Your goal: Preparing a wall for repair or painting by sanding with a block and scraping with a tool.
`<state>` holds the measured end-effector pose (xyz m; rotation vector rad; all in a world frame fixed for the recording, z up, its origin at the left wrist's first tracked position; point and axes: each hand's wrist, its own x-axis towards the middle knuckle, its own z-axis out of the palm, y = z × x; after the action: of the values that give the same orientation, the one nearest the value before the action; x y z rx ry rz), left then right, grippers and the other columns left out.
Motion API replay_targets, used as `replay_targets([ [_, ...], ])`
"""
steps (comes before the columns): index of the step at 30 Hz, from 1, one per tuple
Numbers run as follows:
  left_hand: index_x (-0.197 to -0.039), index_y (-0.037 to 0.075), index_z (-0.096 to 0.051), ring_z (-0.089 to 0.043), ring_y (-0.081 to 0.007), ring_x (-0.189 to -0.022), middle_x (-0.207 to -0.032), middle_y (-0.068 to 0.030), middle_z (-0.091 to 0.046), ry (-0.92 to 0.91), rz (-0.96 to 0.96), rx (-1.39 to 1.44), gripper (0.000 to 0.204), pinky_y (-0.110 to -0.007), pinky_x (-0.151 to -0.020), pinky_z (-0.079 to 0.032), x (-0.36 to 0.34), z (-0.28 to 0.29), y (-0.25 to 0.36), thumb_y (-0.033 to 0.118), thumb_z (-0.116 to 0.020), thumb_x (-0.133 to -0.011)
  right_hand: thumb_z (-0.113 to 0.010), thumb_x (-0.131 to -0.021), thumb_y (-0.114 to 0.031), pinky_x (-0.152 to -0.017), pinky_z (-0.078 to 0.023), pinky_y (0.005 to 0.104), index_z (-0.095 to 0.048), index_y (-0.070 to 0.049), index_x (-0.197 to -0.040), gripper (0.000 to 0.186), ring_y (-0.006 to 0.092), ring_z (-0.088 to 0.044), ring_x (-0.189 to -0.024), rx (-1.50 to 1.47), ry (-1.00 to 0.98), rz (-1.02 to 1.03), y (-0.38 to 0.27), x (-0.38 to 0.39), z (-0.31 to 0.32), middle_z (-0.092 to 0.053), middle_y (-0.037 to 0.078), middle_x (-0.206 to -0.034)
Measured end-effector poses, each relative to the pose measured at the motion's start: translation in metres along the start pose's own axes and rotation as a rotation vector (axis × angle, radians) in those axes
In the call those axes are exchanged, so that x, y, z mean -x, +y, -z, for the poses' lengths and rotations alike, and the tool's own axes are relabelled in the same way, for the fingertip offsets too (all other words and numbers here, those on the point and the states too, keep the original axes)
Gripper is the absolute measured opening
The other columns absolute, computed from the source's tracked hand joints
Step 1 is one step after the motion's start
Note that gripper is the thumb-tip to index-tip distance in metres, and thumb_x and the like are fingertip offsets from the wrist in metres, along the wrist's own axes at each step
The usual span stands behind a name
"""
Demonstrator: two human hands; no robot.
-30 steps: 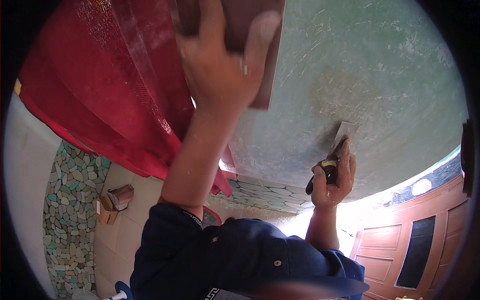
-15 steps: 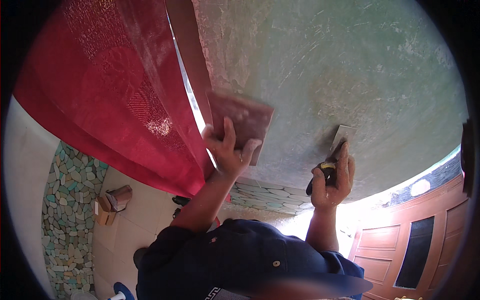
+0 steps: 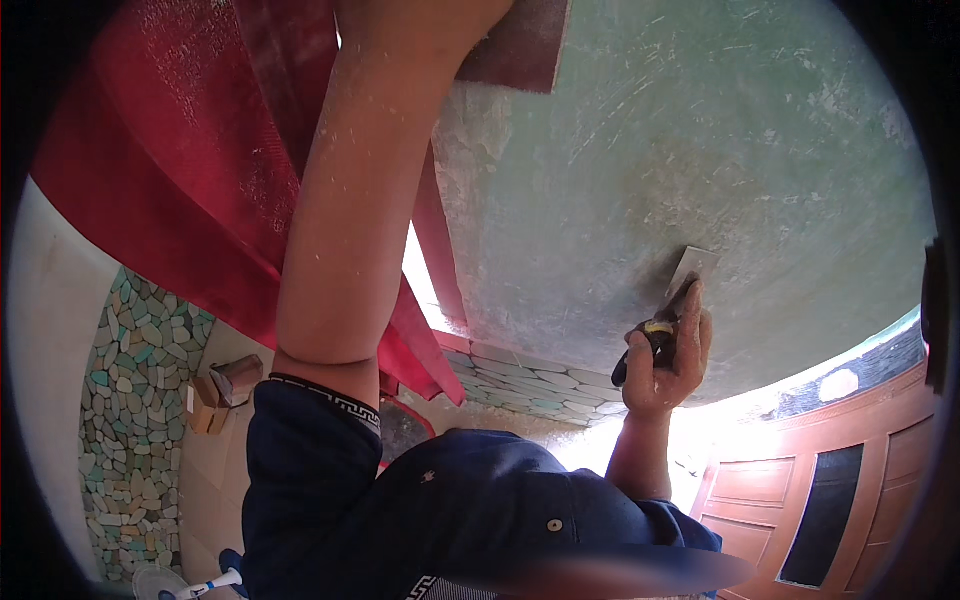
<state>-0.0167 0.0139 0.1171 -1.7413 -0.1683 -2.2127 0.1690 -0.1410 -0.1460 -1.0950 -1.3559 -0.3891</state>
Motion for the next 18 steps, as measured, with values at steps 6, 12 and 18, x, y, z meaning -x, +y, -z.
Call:
replay_targets([
  [6,-0.144,-0.006,-0.043,-0.056,-0.0446,-0.116,-0.125,-0.0340,-0.056,-0.172,0.211,-0.312,0.080,-0.045,-0.101,-0.044,0.096,0.017,0.010,0.041,-0.074,-0.087,-0.063,-0.071,-0.007,-0.072,-0.047,0.0310,-0.049,0.012,-0.138,0.071,0.0240,-0.055,-0.081,0.003,0.014,-0.039,0.005,0.002,0.005,-0.058,0.017,-0.094],
  [12,-0.149,-0.001,-0.036,-0.047,-0.0503,-0.115,-0.134,-0.0383,-0.038,-0.323,0.476,-0.296,0.093,-0.056,-0.101,-0.038,0.307,0.084,0.036,0.038,-0.080,-0.078,-0.063,-0.070,-0.005,-0.074,-0.048,0.0309,-0.049,0.012,-0.138,0.072,0.0247,-0.056,-0.082,-0.001,-0.006,-0.048,0.003,0.003,0.002,-0.059,0.018,-0.098],
  [18,-0.150,0.000,-0.036,-0.042,-0.0440,-0.111,-0.127,-0.0321,-0.035,-0.456,0.559,-0.285,0.094,-0.052,-0.095,-0.039,0.390,0.116,0.055,0.034,-0.079,-0.074,-0.064,-0.072,-0.006,-0.073,-0.048,0.0307,-0.049,0.012,-0.139,0.071,0.0244,-0.056,-0.083,-0.008,-0.023,-0.119,0.001,0.005,0.004,-0.059,0.018,-0.098],
])
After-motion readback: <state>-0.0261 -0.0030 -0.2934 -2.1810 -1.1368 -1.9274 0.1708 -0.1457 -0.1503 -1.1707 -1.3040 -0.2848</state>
